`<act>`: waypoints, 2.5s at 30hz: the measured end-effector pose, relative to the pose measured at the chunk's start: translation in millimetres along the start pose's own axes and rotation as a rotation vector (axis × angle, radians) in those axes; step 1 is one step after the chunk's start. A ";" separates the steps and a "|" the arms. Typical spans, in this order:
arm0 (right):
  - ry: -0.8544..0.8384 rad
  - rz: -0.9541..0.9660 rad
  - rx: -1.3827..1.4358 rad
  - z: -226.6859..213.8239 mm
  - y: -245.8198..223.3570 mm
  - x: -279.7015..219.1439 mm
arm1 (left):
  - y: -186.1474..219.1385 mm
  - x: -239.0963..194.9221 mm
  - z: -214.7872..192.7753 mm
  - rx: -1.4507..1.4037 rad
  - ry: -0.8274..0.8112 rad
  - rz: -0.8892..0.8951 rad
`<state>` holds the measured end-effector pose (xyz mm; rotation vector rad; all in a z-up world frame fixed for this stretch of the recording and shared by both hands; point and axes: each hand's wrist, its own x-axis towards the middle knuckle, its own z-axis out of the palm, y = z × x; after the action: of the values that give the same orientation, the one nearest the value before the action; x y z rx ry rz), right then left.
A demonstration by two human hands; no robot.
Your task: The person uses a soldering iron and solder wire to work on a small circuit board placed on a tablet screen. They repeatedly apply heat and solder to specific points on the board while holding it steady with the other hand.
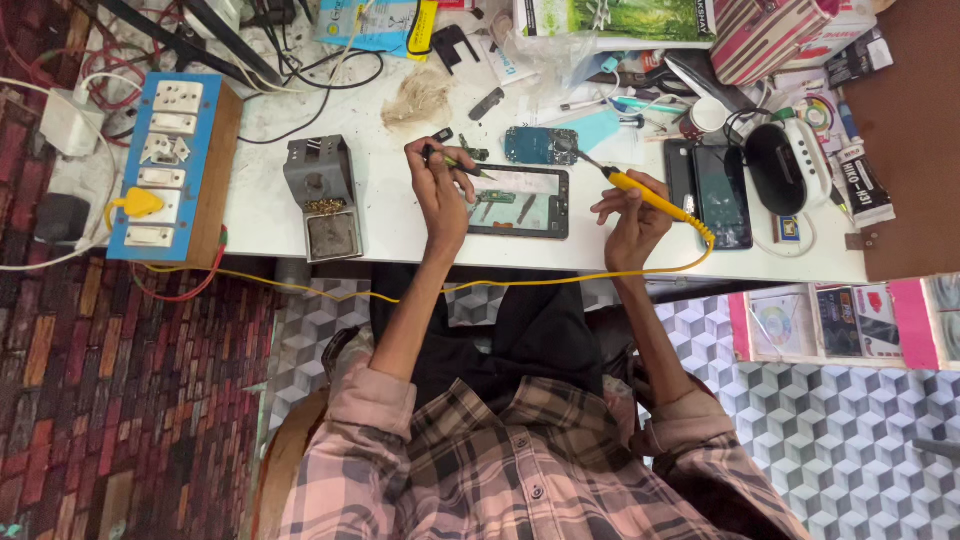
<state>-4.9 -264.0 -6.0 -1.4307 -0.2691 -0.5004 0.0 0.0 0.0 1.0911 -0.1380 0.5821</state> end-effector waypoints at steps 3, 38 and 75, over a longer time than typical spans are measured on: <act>0.039 0.015 0.054 0.2 -4.8 1.2 | 1.7 0.2 -0.1 0.076 -0.033 -0.076; 0.092 0.316 0.269 51.5 -8.2 21.2 | 17.4 -4.6 -14.1 -0.027 -0.049 -0.162; 0.154 0.236 0.221 3.5 -56.9 -37.2 | 14.7 -5.2 -18.7 0.014 -0.150 -0.194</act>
<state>-64.3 -257.7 26.8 -1.1838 -0.0294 -0.3723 -15.1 19.1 0.9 1.1467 -0.1566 0.3277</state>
